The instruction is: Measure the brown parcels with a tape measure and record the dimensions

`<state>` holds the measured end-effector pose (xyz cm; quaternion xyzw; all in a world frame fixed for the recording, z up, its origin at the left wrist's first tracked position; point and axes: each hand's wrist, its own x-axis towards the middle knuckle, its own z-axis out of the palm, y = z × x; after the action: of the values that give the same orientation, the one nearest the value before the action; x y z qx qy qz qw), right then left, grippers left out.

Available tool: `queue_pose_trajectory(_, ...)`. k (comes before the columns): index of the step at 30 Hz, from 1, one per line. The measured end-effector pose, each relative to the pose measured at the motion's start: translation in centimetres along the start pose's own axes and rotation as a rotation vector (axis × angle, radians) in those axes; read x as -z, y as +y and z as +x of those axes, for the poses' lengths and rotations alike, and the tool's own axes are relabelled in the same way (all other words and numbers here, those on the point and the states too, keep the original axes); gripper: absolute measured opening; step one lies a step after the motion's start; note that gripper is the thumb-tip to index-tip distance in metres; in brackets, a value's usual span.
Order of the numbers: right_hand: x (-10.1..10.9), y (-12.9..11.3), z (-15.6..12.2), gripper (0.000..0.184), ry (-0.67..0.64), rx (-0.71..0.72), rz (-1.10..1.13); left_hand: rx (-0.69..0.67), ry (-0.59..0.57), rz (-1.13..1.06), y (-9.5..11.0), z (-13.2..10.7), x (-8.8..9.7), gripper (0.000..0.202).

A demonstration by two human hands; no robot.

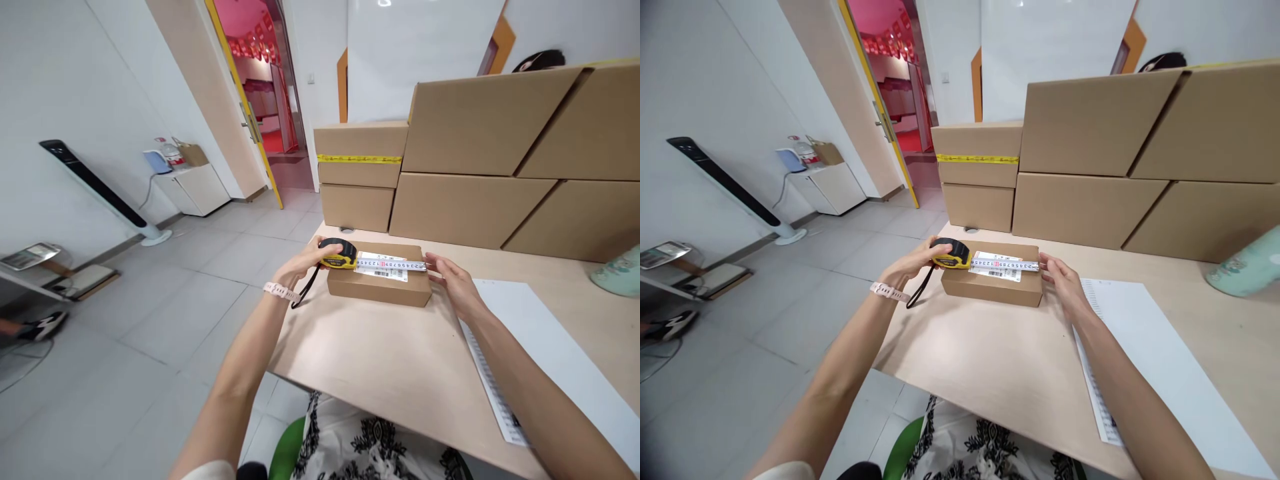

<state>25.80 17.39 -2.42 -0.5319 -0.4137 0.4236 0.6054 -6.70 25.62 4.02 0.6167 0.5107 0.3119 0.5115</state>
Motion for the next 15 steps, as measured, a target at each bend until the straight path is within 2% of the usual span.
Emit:
queue_pose_trajectory(6, -0.6, 0.6, 0.7, 0.044, 0.056, 0.075, -0.153, 0.043, 0.031, 0.005, 0.4, 2.1, -1.1, 0.034)
queue_pose_trajectory(9, -0.6, 1.1, 1.0, 0.039, 0.071, 0.104, -0.225, 0.034, 0.047, -0.005, 0.4, 2.4, -1.6, 0.034)
queue_pose_trajectory(15, -0.6, 2.0, 1.0, 0.025, 0.070, 0.374, -0.446, -0.005, 0.053, -0.022, 0.5, 1.8, -1.7, 0.033)
